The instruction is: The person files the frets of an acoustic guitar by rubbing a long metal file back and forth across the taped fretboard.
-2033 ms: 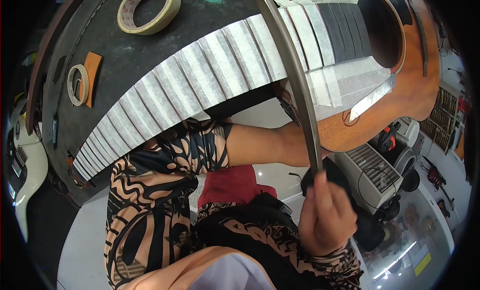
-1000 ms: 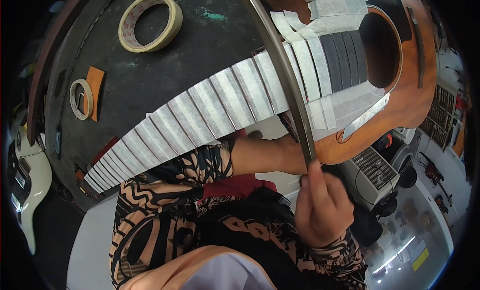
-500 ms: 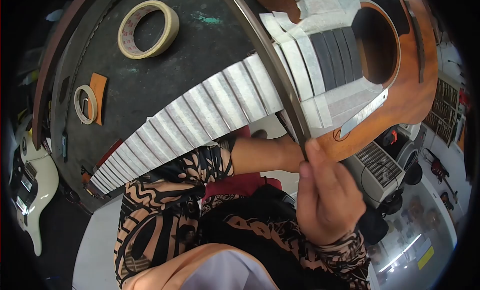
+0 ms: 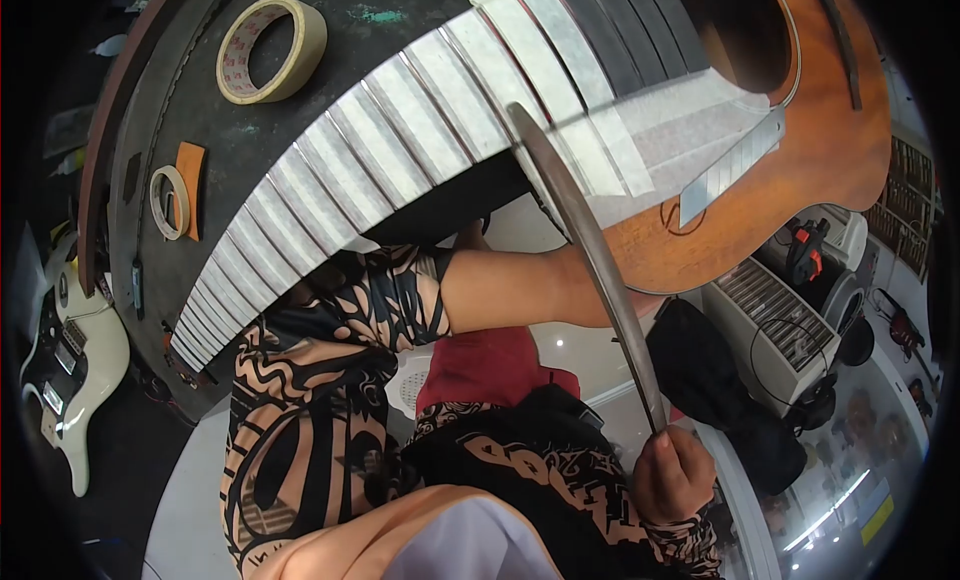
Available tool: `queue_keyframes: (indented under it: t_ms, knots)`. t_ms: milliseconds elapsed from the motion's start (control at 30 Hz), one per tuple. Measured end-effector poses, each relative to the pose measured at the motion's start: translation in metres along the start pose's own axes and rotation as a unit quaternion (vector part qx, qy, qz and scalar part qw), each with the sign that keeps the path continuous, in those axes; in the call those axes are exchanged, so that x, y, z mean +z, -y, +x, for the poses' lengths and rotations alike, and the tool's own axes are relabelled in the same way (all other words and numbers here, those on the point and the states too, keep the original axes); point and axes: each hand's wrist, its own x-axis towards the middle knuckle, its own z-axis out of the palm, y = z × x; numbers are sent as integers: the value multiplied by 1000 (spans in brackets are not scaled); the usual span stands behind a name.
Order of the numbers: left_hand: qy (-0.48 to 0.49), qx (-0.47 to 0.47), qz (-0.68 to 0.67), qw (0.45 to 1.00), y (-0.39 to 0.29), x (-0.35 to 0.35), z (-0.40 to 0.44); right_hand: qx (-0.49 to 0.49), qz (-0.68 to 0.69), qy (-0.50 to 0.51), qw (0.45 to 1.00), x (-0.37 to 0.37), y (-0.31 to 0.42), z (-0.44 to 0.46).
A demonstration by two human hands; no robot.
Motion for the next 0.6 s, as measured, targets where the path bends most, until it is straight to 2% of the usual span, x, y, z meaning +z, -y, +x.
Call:
queue_keyframes:
  t_ms: [33,133,233,333,433,500,600]
  knots:
    - [-20,30,28,999,0,-3,1,1,3,-1,1000,3,-1,-1]
    - [63,18,116,991,-1,3,-2,10,2,-14,1000,9,0,-2]
    - [14,-34,2,999,2,4,2,23,-30,-32,999,13,0,-4]
    - [67,-21,-8,997,1,-31,8,23,-39,-41,998,15,0,-8]
    - [58,-39,-83,994,1,-31,12,20,-28,-43,998,16,-3,-11]
    - [57,-43,-91,993,-1,-31,12,12,-11,-64,998,20,0,5]
    - [65,-55,-106,991,-2,-30,11,-16,4,-62,998,20,17,83]
